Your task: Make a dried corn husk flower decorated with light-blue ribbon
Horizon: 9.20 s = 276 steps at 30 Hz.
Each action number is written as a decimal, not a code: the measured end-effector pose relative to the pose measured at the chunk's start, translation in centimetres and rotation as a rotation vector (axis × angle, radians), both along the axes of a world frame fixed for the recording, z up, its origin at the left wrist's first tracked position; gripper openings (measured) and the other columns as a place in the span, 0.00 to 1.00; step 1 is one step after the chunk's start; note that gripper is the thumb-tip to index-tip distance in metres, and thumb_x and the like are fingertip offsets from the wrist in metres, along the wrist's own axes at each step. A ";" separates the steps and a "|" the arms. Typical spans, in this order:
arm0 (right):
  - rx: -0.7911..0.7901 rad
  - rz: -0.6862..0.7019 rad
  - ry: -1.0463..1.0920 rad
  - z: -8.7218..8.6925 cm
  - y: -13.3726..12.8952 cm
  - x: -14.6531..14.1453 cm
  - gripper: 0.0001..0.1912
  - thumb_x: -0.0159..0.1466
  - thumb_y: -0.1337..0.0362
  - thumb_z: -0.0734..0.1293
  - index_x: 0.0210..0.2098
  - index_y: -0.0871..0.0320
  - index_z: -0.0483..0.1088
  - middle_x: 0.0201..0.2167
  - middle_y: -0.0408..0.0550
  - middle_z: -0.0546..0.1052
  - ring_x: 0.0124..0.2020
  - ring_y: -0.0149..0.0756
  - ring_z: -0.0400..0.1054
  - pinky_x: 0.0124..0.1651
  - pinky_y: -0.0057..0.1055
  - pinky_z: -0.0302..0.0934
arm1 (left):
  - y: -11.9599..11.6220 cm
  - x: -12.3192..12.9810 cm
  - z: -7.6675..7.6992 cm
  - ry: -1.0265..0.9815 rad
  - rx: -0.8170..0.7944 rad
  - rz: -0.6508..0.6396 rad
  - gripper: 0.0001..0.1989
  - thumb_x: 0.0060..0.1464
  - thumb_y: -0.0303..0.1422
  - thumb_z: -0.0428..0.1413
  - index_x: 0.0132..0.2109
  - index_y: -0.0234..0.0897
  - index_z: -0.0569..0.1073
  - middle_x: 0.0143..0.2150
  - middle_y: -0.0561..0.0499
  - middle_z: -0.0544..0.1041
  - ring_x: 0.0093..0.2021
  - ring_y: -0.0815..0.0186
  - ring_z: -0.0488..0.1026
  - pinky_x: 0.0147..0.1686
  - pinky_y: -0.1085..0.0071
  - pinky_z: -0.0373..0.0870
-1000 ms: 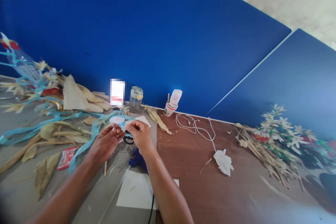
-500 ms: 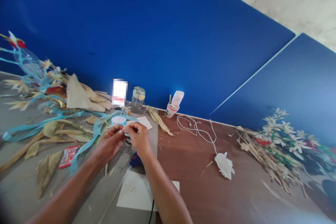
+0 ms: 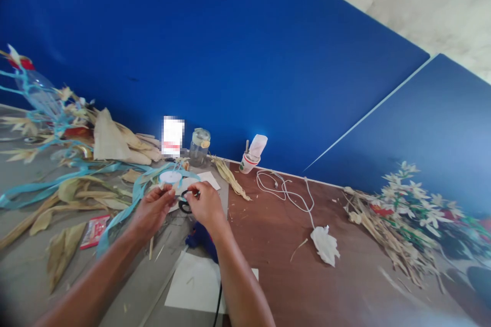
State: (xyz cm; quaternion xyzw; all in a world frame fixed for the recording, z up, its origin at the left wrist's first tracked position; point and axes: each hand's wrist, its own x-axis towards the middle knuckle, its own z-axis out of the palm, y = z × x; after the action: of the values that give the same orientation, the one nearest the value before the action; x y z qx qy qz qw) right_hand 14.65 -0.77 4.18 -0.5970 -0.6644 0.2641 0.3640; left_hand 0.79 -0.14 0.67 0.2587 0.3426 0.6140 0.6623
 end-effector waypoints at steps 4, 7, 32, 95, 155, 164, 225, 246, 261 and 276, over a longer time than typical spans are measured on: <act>-0.075 0.062 -0.376 -0.5 0.0 0.1 0.14 0.57 0.66 0.67 0.44 0.58 0.73 0.43 0.53 0.75 0.43 0.41 0.70 0.46 0.34 0.61 | 0.2 -0.3 -0.2 0.023 -0.020 -0.013 0.14 0.35 0.33 0.68 0.29 0.34 0.73 0.25 0.57 0.71 0.23 0.75 0.64 0.23 0.78 0.61; -0.121 0.106 -0.544 -1.0 0.0 -0.6 0.17 0.58 0.65 0.66 0.48 0.56 0.70 0.46 0.54 0.74 0.45 0.43 0.70 0.45 0.34 0.60 | 0.4 -0.6 -0.2 0.033 -0.026 -0.019 0.12 0.37 0.31 0.68 0.30 0.34 0.74 0.26 0.57 0.71 0.24 0.74 0.65 0.24 0.77 0.62; -0.268 0.100 0.495 -0.5 0.9 -0.6 0.09 0.50 0.61 0.68 0.19 0.59 0.67 0.14 0.36 0.64 0.18 0.25 0.53 0.23 0.24 0.48 | 0.1 -1.0 0.0 -0.021 -0.012 -0.124 0.10 0.38 0.29 0.67 0.28 0.33 0.74 0.26 0.54 0.71 0.26 0.73 0.68 0.27 0.77 0.66; -0.358 0.023 1.096 -0.1 0.8 -1.2 0.13 0.43 0.62 0.74 0.17 0.59 0.66 0.15 0.38 0.68 0.15 0.21 0.52 0.20 0.23 0.42 | -0.4 -0.2 0.1 0.395 0.114 -0.074 0.14 0.39 0.39 0.64 0.32 0.34 0.76 0.23 0.55 0.70 0.25 0.70 0.63 0.27 0.73 0.58; -0.358 0.155 0.782 0.6 -0.4 -1.5 0.11 0.43 0.60 0.74 0.19 0.59 0.70 0.14 0.36 0.65 0.18 0.24 0.51 0.24 0.25 0.44 | -1.2 -1.1 2.1 -0.064 -0.010 -0.327 0.11 0.40 0.31 0.66 0.29 0.32 0.72 0.25 0.54 0.70 0.26 0.74 0.67 0.27 0.77 0.64; -0.357 0.159 0.819 0.8 -0.4 -1.5 0.10 0.44 0.62 0.74 0.18 0.59 0.70 0.15 0.37 0.67 0.18 0.24 0.52 0.23 0.25 0.46 | -1.3 -1.1 2.2 -0.109 -0.014 -0.349 0.12 0.42 0.32 0.66 0.26 0.33 0.70 0.23 0.55 0.67 0.24 0.75 0.65 0.25 0.77 0.64; -0.228 -0.023 1.010 0.8 0.0 -1.9 0.11 0.46 0.62 0.73 0.18 0.60 0.68 0.16 0.38 0.68 0.17 0.22 0.52 0.22 0.24 0.44 | -0.9 -0.2 0.2 -0.213 0.162 -0.268 0.07 0.48 0.31 0.62 0.34 0.35 0.71 0.24 0.56 0.67 0.26 0.73 0.61 0.29 0.75 0.59; -0.212 -0.072 1.160 1.1 -0.8 -3.2 0.12 0.44 0.61 0.74 0.17 0.59 0.66 0.16 0.37 0.67 0.16 0.22 0.51 0.21 0.24 0.42 | -1.2 0.2 0.7 -0.141 0.208 -0.273 0.07 0.48 0.30 0.62 0.34 0.35 0.72 0.31 0.52 0.75 0.31 0.70 0.71 0.35 0.73 0.65; -0.139 -0.082 1.229 0.7 -1.2 -4.3 0.09 0.46 0.63 0.72 0.19 0.59 0.68 0.16 0.37 0.66 0.17 0.22 0.50 0.22 0.23 0.43 | -1.1 0.2 0.6 -0.219 0.194 -0.251 0.07 0.46 0.29 0.63 0.34 0.35 0.72 0.29 0.52 0.75 0.30 0.69 0.71 0.35 0.72 0.67; 0.234 -0.118 0.747 2.0 -1.6 -1.7 0.13 0.54 0.62 0.67 0.40 0.53 0.73 0.37 0.45 0.71 0.35 0.33 0.64 0.40 0.30 0.59 | -1.2 -0.1 0.9 -0.163 0.166 -0.215 0.08 0.43 0.30 0.65 0.30 0.35 0.73 0.25 0.55 0.70 0.27 0.73 0.65 0.30 0.75 0.61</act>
State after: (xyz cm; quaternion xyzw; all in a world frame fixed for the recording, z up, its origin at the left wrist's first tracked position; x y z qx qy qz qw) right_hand 12.92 -2.32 6.18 -0.4516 -0.4764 0.3641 0.6607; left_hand 0.74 -1.35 1.54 0.2970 0.2060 0.5849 0.7262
